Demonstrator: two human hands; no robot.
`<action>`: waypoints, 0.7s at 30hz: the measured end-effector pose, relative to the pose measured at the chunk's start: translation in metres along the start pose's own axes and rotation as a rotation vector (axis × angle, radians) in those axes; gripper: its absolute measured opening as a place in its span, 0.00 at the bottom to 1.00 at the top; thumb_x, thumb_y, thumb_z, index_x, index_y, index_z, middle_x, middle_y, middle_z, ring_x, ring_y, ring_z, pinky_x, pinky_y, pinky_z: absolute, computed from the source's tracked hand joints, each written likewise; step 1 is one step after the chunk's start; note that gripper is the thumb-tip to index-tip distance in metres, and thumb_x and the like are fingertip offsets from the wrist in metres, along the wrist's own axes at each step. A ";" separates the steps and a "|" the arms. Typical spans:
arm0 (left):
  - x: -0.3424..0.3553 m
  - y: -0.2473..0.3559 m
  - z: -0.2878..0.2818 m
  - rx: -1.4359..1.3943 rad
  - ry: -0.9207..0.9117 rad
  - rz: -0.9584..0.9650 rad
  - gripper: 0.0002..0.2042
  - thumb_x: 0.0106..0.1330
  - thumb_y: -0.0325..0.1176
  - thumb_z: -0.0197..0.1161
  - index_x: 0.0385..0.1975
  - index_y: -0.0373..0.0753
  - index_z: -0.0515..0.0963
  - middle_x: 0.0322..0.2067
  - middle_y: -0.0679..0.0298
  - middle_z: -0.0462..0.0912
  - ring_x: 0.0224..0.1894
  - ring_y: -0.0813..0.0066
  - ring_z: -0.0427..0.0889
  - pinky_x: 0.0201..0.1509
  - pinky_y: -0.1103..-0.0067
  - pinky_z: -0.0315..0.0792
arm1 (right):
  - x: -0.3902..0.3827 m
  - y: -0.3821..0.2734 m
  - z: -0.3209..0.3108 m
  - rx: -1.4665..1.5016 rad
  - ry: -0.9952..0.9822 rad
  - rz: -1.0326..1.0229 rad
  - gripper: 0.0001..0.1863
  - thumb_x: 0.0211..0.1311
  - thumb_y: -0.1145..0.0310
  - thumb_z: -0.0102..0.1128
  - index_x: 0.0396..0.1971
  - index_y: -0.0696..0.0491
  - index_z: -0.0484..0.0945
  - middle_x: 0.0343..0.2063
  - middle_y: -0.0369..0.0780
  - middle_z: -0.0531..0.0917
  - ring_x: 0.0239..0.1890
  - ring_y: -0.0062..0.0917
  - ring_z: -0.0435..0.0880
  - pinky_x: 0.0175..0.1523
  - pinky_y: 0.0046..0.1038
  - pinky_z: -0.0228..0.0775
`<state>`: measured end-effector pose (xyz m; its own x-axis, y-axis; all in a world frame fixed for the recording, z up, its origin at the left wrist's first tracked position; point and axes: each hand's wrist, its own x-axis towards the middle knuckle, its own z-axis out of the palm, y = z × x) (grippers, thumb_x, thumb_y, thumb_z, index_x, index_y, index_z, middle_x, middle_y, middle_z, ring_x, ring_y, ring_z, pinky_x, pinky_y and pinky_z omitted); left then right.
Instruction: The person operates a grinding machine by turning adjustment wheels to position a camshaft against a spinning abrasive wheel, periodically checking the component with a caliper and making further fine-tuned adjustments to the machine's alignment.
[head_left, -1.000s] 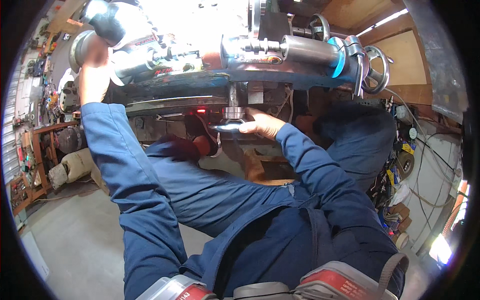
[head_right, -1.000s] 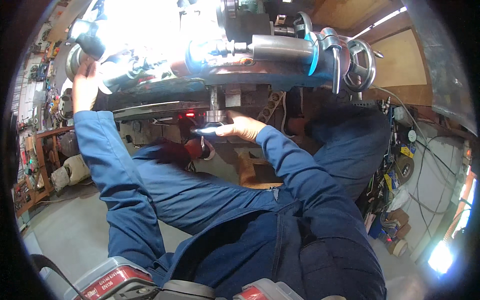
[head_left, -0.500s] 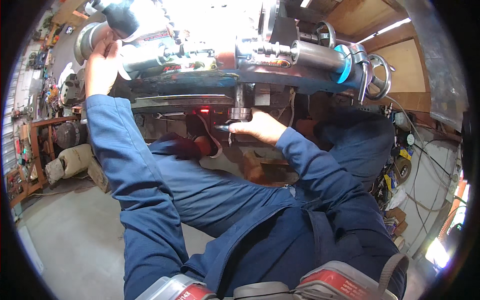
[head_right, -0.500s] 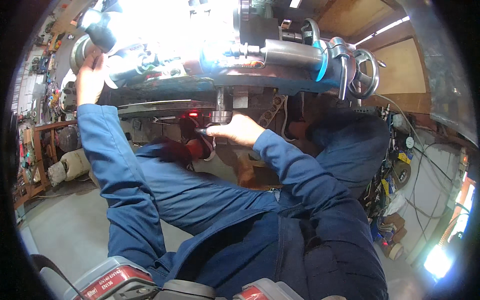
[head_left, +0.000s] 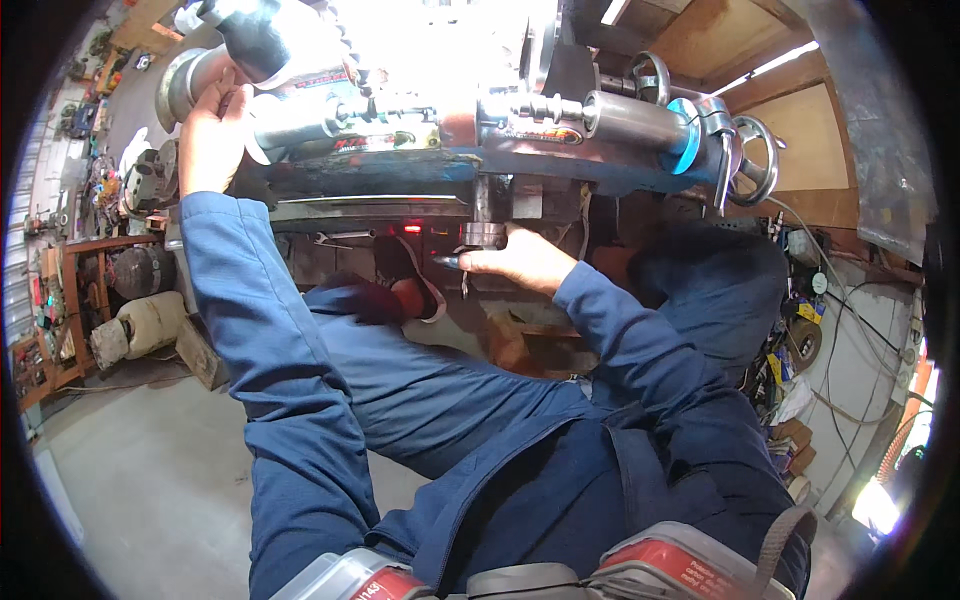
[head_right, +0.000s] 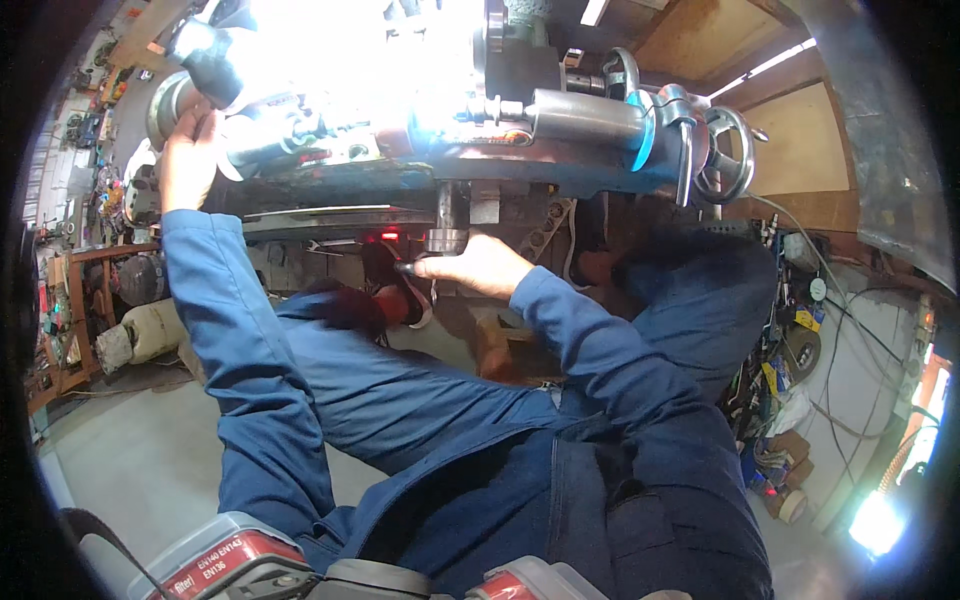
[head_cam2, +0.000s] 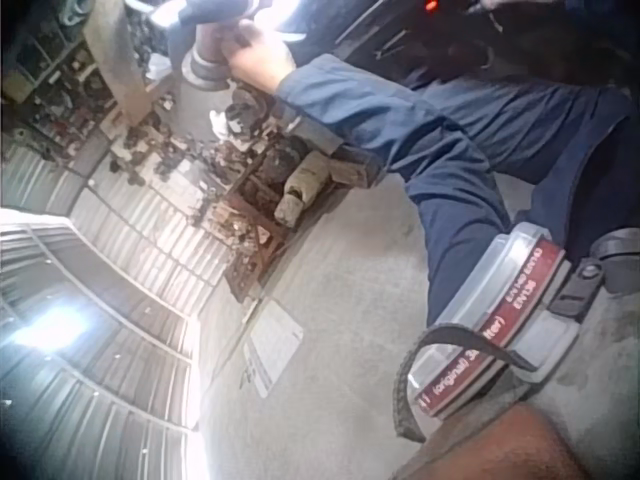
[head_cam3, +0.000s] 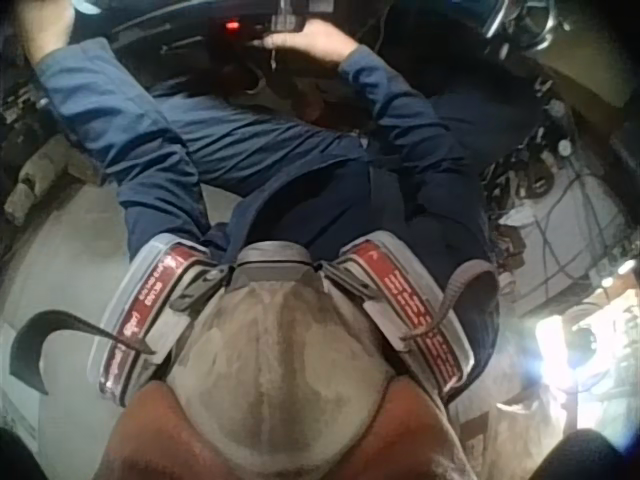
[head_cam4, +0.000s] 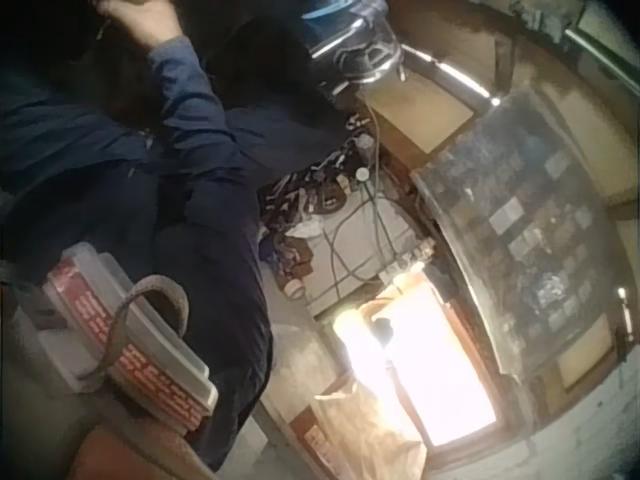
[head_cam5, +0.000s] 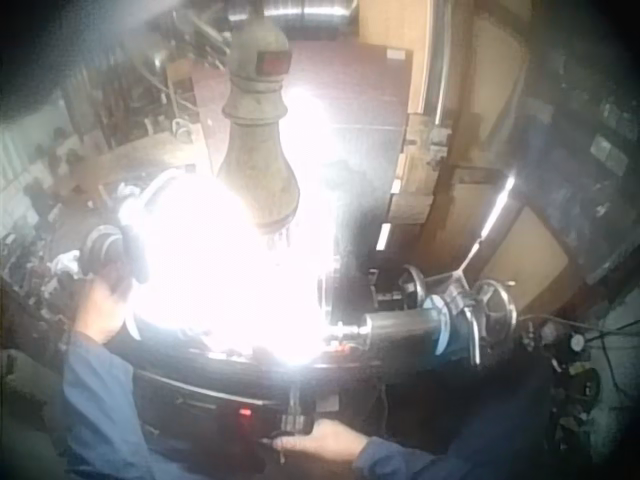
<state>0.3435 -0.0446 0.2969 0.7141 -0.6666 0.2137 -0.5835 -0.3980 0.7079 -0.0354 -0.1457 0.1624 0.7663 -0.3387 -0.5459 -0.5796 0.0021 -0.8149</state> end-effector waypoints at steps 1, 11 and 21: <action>0.000 0.001 0.000 0.040 0.028 0.032 0.21 0.68 0.39 0.64 0.57 0.34 0.77 0.38 0.61 0.86 0.38 0.79 0.80 0.47 0.79 0.74 | -0.001 0.001 0.001 0.003 -0.015 -0.008 0.32 0.53 0.36 0.65 0.39 0.54 0.86 0.30 0.46 0.86 0.36 0.31 0.84 0.45 0.33 0.73; 0.000 -0.001 0.000 0.063 0.012 -0.010 0.16 0.70 0.37 0.61 0.54 0.37 0.79 0.36 0.65 0.85 0.37 0.80 0.80 0.45 0.78 0.73 | -0.021 0.034 -0.005 0.248 0.004 -0.076 0.47 0.59 0.45 0.66 0.66 0.66 0.61 0.53 0.53 0.79 0.52 0.35 0.80 0.59 0.34 0.69; -0.001 -0.002 0.000 0.076 0.022 0.035 0.17 0.69 0.36 0.63 0.52 0.31 0.79 0.35 0.67 0.83 0.36 0.84 0.77 0.44 0.83 0.72 | -0.008 0.053 -0.025 0.277 -0.148 -0.172 0.49 0.58 0.45 0.66 0.67 0.67 0.60 0.59 0.53 0.75 0.61 0.34 0.72 0.69 0.32 0.56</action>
<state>0.3441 -0.0434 0.2959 0.7005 -0.6675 0.2525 -0.6353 -0.4221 0.6467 -0.0790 -0.1666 0.1281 0.8899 -0.2165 -0.4015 -0.3566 0.2186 -0.9083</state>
